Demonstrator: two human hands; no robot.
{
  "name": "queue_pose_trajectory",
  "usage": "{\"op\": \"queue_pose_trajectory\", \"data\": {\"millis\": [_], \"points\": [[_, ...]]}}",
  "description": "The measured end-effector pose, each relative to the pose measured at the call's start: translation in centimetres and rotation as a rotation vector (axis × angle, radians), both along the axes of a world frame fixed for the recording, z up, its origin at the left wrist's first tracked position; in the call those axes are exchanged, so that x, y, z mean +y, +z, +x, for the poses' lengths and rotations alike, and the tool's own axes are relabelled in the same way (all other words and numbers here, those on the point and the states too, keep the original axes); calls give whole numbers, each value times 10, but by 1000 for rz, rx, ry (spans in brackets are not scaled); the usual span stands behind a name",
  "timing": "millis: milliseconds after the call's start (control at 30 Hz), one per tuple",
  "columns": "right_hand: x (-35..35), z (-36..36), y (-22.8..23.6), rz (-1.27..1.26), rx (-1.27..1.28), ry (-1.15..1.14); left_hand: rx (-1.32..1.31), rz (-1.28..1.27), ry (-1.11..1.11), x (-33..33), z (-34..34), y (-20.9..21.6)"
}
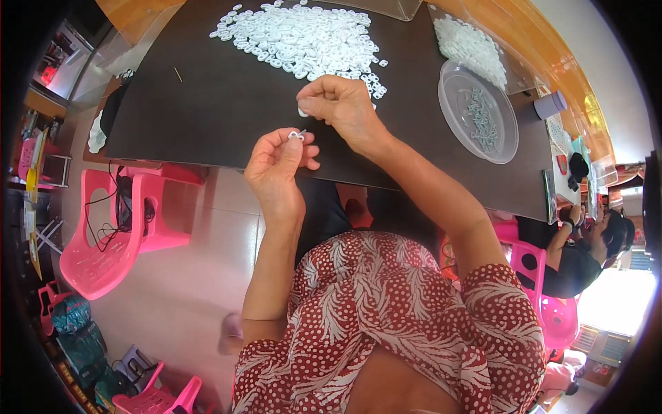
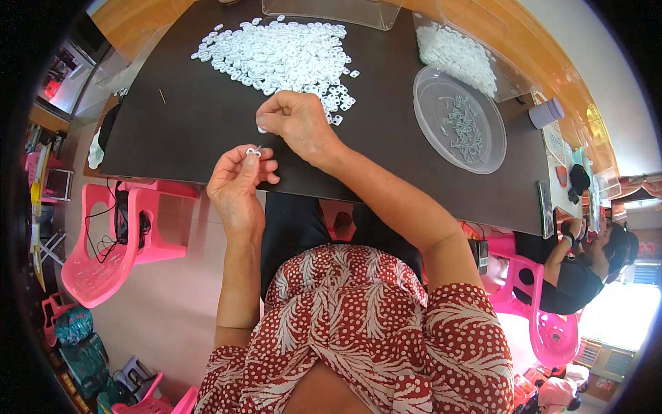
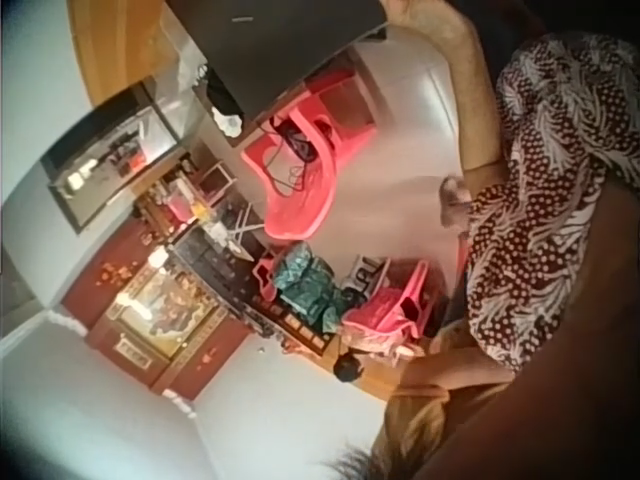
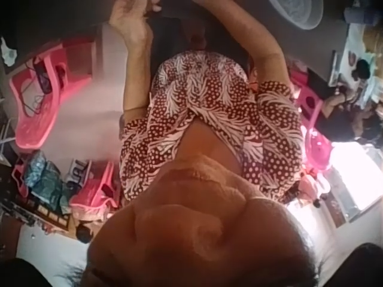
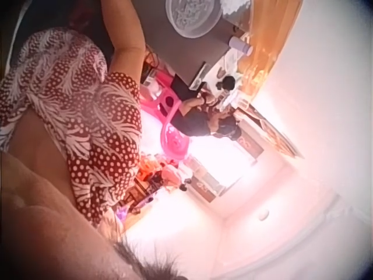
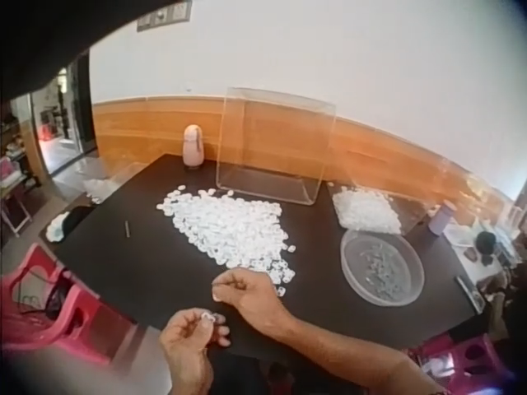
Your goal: Manually inserting small metal pins into white plastic components as part of an assembly line process.
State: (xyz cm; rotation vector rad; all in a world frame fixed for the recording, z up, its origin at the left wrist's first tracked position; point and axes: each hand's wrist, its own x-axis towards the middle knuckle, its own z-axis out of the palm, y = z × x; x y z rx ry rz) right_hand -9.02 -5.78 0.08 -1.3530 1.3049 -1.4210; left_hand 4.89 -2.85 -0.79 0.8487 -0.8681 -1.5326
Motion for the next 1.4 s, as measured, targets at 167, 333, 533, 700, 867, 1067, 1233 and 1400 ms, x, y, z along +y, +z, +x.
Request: {"op": "queue_pose_trajectory", "data": {"millis": [167,333,533,700,867,1067,1233,1400], "points": [[25,13,11,185,-248,-21,95,3,-12,0,-3,1],[35,9,11,144,-276,-6,114,-24,1,2,-2,3],[47,0,18,173,-216,55,106,-19,-27,7,-1,6],[55,-6,14,241,-369,-26,40,-24,-49,12,-3,4],[60,-7,15,212,-437,-71,-23,-114,-20,20,-11,7],[67,-9,12,177,-415,-111,-25,-140,-45,26,-15,4],[71,-6,13,138,-383,-137,-61,-135,-55,29,-17,5],[74,-5,16,108,-327,-145,-99,-114,-41,31,-18,5]]}}
